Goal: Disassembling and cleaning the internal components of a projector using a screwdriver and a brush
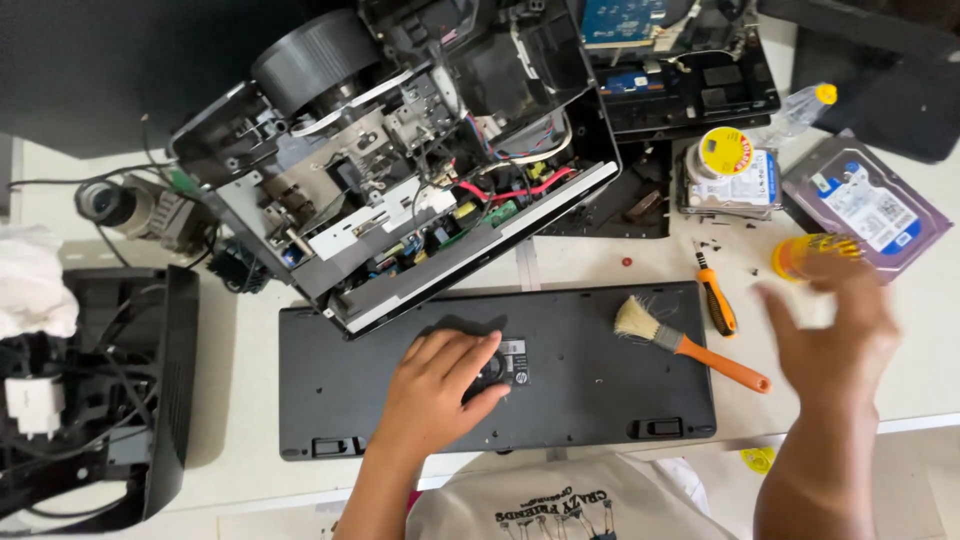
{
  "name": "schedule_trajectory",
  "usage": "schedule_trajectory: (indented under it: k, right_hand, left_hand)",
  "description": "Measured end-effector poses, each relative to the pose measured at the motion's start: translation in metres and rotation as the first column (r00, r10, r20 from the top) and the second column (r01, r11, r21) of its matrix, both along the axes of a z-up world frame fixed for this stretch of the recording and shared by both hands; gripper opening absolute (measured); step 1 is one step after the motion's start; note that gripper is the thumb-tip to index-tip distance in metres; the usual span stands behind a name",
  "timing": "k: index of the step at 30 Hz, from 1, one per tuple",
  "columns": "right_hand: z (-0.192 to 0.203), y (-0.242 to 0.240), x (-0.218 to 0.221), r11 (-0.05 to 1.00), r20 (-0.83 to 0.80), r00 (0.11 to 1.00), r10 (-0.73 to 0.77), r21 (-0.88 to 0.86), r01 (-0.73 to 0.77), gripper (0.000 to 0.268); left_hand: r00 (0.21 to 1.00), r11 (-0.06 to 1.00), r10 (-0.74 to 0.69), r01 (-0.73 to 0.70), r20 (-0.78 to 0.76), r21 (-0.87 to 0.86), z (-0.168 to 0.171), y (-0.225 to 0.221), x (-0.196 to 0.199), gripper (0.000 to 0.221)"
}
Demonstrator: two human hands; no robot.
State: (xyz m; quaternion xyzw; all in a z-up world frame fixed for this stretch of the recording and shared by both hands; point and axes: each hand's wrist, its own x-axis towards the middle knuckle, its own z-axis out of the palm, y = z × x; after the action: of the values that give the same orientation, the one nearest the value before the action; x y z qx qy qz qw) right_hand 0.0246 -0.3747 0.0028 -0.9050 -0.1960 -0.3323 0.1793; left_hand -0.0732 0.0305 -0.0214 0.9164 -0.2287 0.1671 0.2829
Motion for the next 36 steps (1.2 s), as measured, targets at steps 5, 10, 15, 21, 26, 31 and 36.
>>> schedule_trajectory:
  k: [5, 10, 15, 21, 26, 31, 36]
  right_hand:
    - [-0.004, 0.042, -0.024, 0.920, -0.660, 0.749, 0.051, -0.260, -0.292, 0.054]
    - [-0.013, 0.073, -0.025, 0.943, -0.503, 0.864, 0.029, -0.273, -0.191, 0.051]
    - [0.010, 0.127, -0.044, 0.910, -0.461, 0.786, 0.413, 0.246, -0.333, 0.029]
    - [0.018, 0.162, -0.053, 0.852, -0.416, 0.743, 0.524, 0.243, -0.465, 0.041]
    - [0.002, 0.122, -0.024, 0.929, -0.394, 0.841, 0.370, 0.177, -0.325, 0.047]
    - [0.003, 0.047, 0.008, 0.967, -0.429, 0.876, -0.221, -0.213, 0.140, 0.053]
    - [-0.001, 0.035, 0.024, 0.820, -0.510, 0.669, -0.541, -0.496, 0.285, 0.051]
  left_hand:
    - [0.992, 0.994, 0.107, -0.107, 0.060, -0.012, -0.004, -0.008, 0.004, 0.059]
    - [0.989, 0.994, 0.105, -0.102, 0.106, -0.034, 0.004, -0.016, 0.005, 0.065]
    - [0.982, 0.998, 0.058, -0.050, 0.178, -0.050, 0.018, -0.027, 0.012, 0.066]
    - [0.966, 0.999, 0.037, -0.035, 0.255, -0.011, 0.015, -0.049, 0.011, 0.036]
    - [0.988, 0.995, 0.031, -0.016, 0.152, -0.095, 0.013, -0.043, 0.015, 0.075]
    - [0.980, 0.960, 0.192, -0.175, 0.061, -0.218, 0.006, -0.030, 0.015, 0.048]
    - [0.974, 0.934, 0.225, -0.213, 0.011, -0.287, -0.003, -0.031, 0.015, 0.040]
